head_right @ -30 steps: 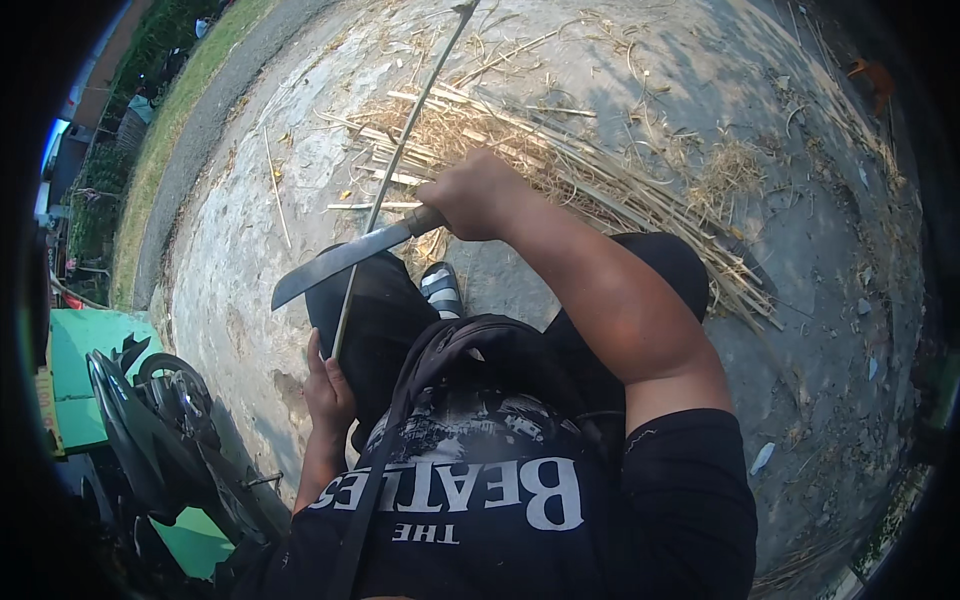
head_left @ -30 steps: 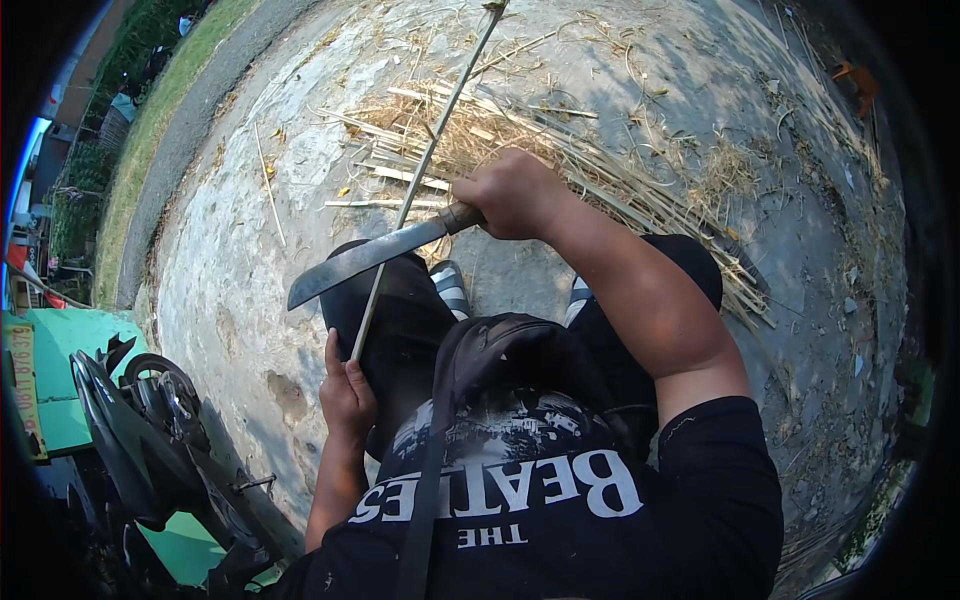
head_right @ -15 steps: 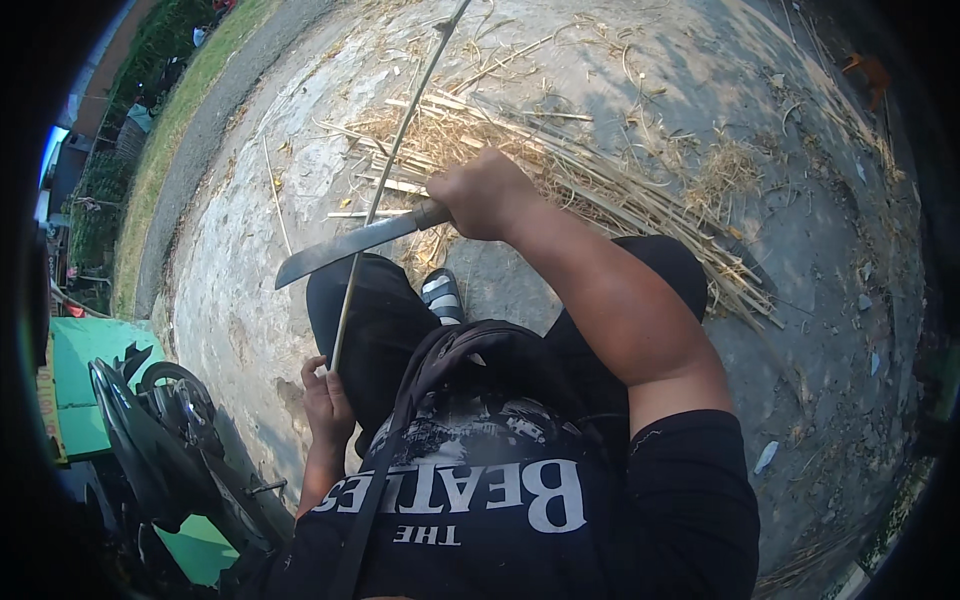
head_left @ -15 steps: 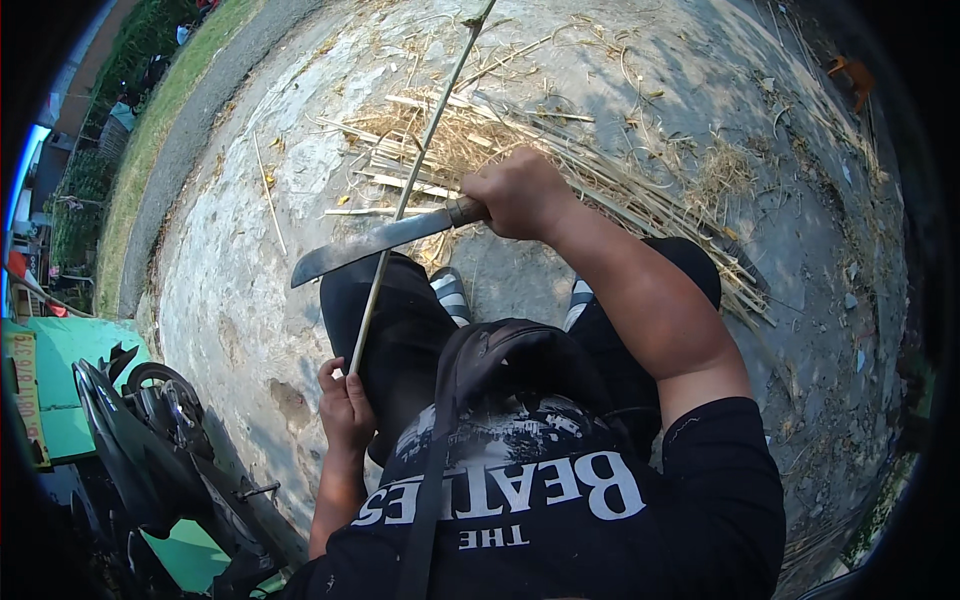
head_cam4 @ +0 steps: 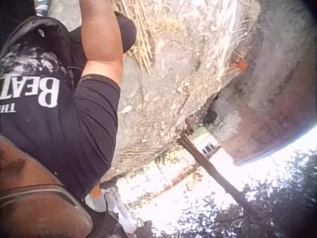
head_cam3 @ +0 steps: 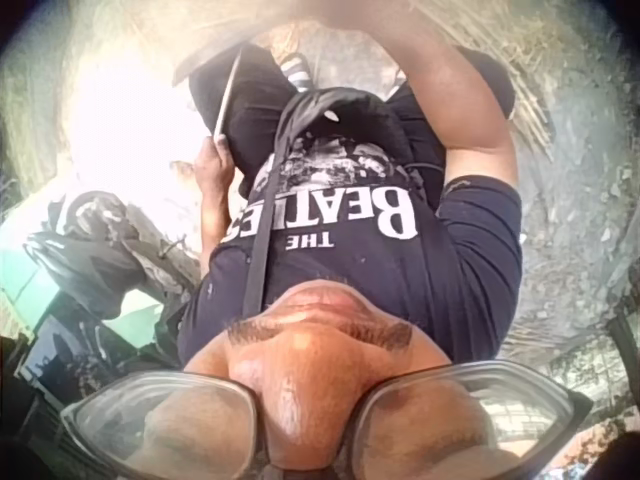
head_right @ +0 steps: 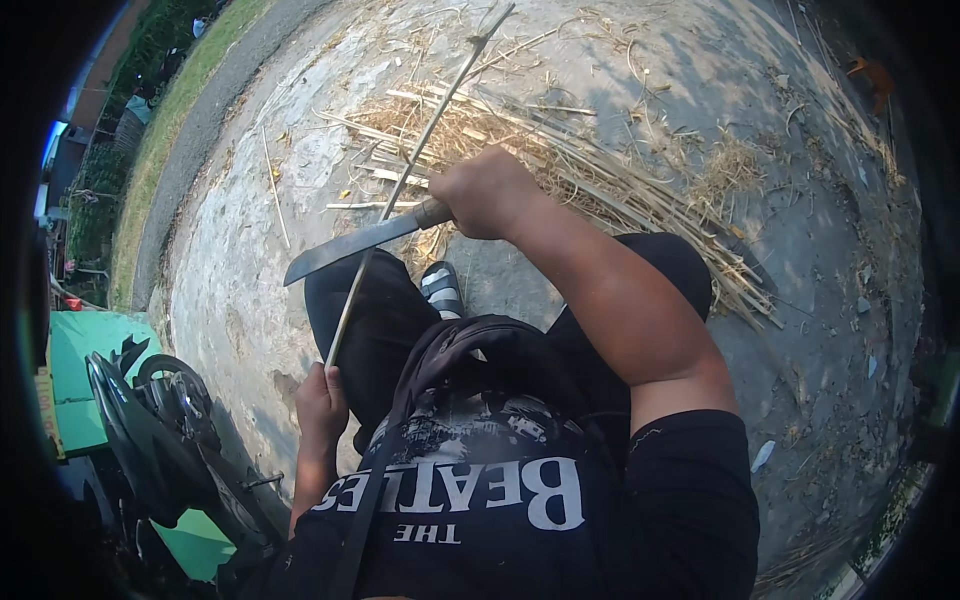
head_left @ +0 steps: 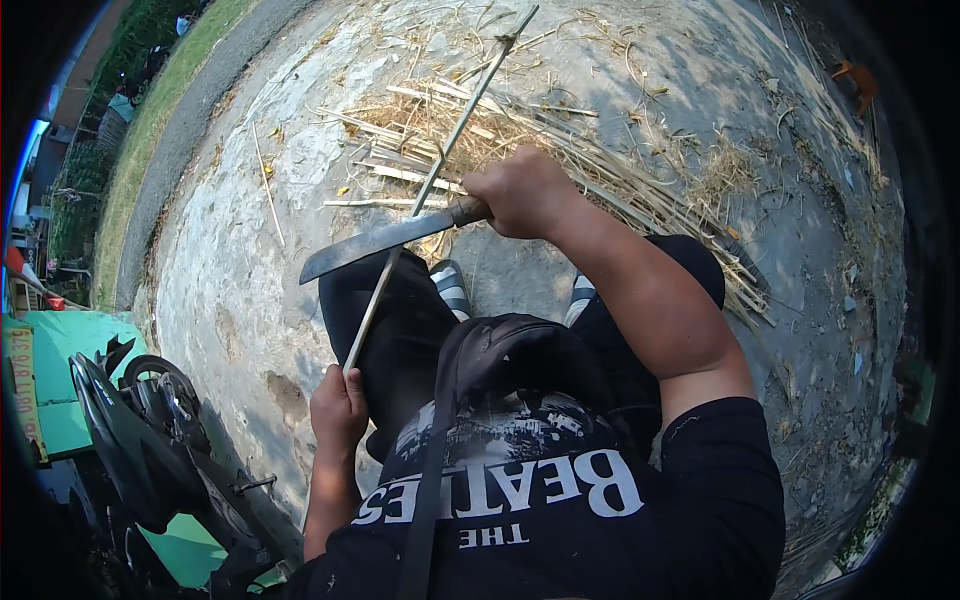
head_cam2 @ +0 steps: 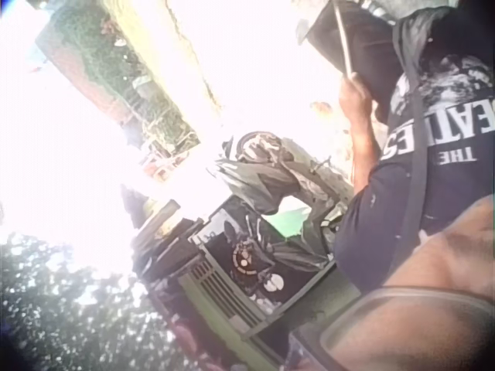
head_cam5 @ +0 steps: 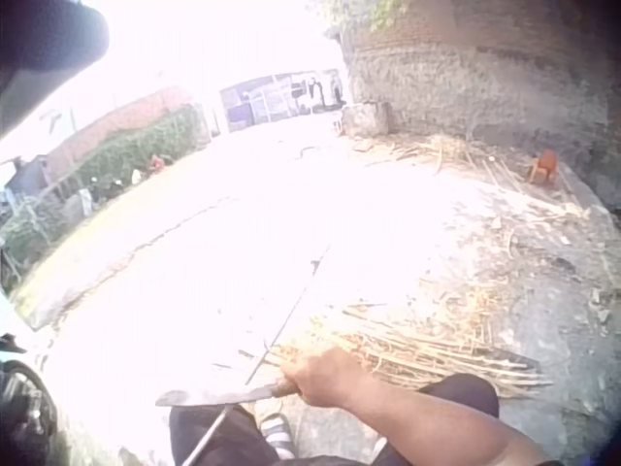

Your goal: The person strips the outer layer from a bamboo stalk using a machete, repeatedly pulling the stalk through the blade while holding it against their leg.

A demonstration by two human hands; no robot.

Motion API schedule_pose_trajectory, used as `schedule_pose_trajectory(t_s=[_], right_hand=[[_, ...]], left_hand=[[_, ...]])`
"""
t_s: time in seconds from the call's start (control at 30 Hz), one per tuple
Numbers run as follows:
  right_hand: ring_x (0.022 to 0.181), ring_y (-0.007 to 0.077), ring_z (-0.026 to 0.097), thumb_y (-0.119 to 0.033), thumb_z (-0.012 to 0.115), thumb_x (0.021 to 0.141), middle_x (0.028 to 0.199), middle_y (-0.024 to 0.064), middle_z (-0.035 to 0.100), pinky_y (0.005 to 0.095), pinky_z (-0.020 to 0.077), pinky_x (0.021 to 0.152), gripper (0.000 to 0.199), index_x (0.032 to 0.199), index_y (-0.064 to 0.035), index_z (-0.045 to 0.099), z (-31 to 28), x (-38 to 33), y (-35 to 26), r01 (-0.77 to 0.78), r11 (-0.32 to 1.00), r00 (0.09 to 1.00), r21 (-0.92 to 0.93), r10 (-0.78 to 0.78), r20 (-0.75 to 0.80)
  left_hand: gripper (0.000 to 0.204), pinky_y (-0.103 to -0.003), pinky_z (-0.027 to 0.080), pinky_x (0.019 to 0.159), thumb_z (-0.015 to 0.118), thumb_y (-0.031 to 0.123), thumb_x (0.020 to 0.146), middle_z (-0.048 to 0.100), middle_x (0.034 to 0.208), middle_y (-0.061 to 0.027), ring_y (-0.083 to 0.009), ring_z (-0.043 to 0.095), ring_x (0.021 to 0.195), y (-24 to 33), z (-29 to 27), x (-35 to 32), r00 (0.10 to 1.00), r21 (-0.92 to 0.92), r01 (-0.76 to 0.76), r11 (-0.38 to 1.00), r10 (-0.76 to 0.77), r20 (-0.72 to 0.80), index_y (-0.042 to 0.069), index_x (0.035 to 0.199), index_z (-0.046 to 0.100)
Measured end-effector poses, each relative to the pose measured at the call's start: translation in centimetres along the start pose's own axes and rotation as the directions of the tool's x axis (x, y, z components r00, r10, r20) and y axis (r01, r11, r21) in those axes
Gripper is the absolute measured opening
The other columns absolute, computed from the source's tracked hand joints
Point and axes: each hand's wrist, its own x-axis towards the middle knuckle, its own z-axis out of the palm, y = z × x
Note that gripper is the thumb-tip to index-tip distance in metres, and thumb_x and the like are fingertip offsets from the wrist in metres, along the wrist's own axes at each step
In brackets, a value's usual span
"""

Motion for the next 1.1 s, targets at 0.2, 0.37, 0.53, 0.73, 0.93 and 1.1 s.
schedule_pose_trajectory(t_s=[0.2, 0.37, 0.53, 0.73, 0.93, 1.1], right_hand=[[0.098, 0.0315, 0.071, -0.017, 0.070, 0.077, 0.095, 0.0094, 0.073, 0.0465, 0.0557, 0.083, 0.022, 0.099, -0.0166, 0.071, -0.1, -0.3, 4.7, -0.301, 0.942, 0.950, 0.147, 0.283, 0.131], [0.086, 0.0325, 0.073, -0.018, 0.068, 0.083, 0.090, 0.0098, 0.073, 0.0470, 0.0569, 0.076, 0.011, 0.093, -0.0141, 0.068, 0.6, -0.5, 1.4, -0.074, 0.994, 0.989, 0.076, 0.083, -0.122], [0.081, 0.0350, 0.071, -0.017, 0.071, 0.077, 0.078, 0.0117, 0.070, 0.0498, 0.0556, 0.075, 0.014, 0.089, -0.0131, 0.065, 2.4, 0.2, 3.0, 0.020, 0.999, 0.975, 0.025, -0.013, -0.224], [0.085, 0.0333, 0.073, -0.020, 0.070, 0.080, 0.086, 0.0121, 0.073, 0.0466, 0.0571, 0.079, 0.014, 0.093, -0.0139, 0.069, 2.2, 0.3, 3.6, -0.238, 0.965, 0.954, 0.115, 0.254, -0.160], [0.075, 0.0342, 0.071, -0.019, 0.069, 0.078, 0.072, 0.0093, 0.067, 0.0465, 0.0549, 0.071, 0.009, 0.085, -0.0149, 0.063, 2.0, 0.5, 0.0, 0.137, 0.989, 0.962, -0.058, -0.146, -0.230], [0.077, 0.0347, 0.070, -0.018, 0.071, 0.077, 0.075, 0.0123, 0.068, 0.0468, 0.0545, 0.070, 0.015, 0.089, -0.0121, 0.065, 1.0, 0.3, 6.4, -0.217, 0.930, 0.957, 0.295, 0.263, -0.124]], left_hand=[[0.045, -0.056, 0.044, 0.056, 0.051, 0.042, 0.106, 0.058, 0.069, -0.0254, -0.0508, 0.059, 0.068, 0.1, 1.0, 0.4, 0.999, 0.075, 0.000, 0.997, 0.003, -0.042, 0.003, 0.083, 0.050], [0.046, -0.055, 0.044, 0.057, 0.051, 0.043, 0.105, 0.058, 0.069, -0.0253, -0.0509, 0.059, 0.068, -0.6, 1.1, -0.1, 1.000, 0.025, 0.012, 1.000, -0.011, -0.017, 0.003, 0.083, 0.050], [0.046, -0.056, 0.044, 0.057, 0.050, 0.042, 0.106, 0.058, 0.069, -0.0258, -0.0513, 0.059, 0.068, -0.3, 0.9, 0.2, 1.000, -0.002, 0.015, 1.000, -0.015, -0.013, 0.003, 0.082, 0.050], [0.047, -0.055, 0.044, 0.057, 0.050, 0.042, 0.106, 0.057, 0.069, -0.0264, -0.0518, 0.059, 0.069, 0.2, 0.6, 1.0, 1.000, 0.018, 0.007, 1.000, -0.007, 0.021, 0.002, 0.082, 0.049], [0.045, -0.055, 0.044, 0.057, 0.048, 0.041, 0.107, 0.057, 0.069, -0.0260, -0.0516, 0.058, 0.068, -0.8, 1.2, 0.6, 1.000, -0.052, -0.004, 0.999, 0.004, -0.011, 0.002, 0.083, 0.049], [0.043, -0.054, 0.044, 0.057, 0.049, 0.038, 0.107, 0.057, 0.068, -0.0257, -0.0510, 0.059, 0.067, -0.1, 1.4, 1.8, 0.999, 0.030, -0.053, 0.998, 0.053, -0.006, 0.002, 0.082, 0.050]])
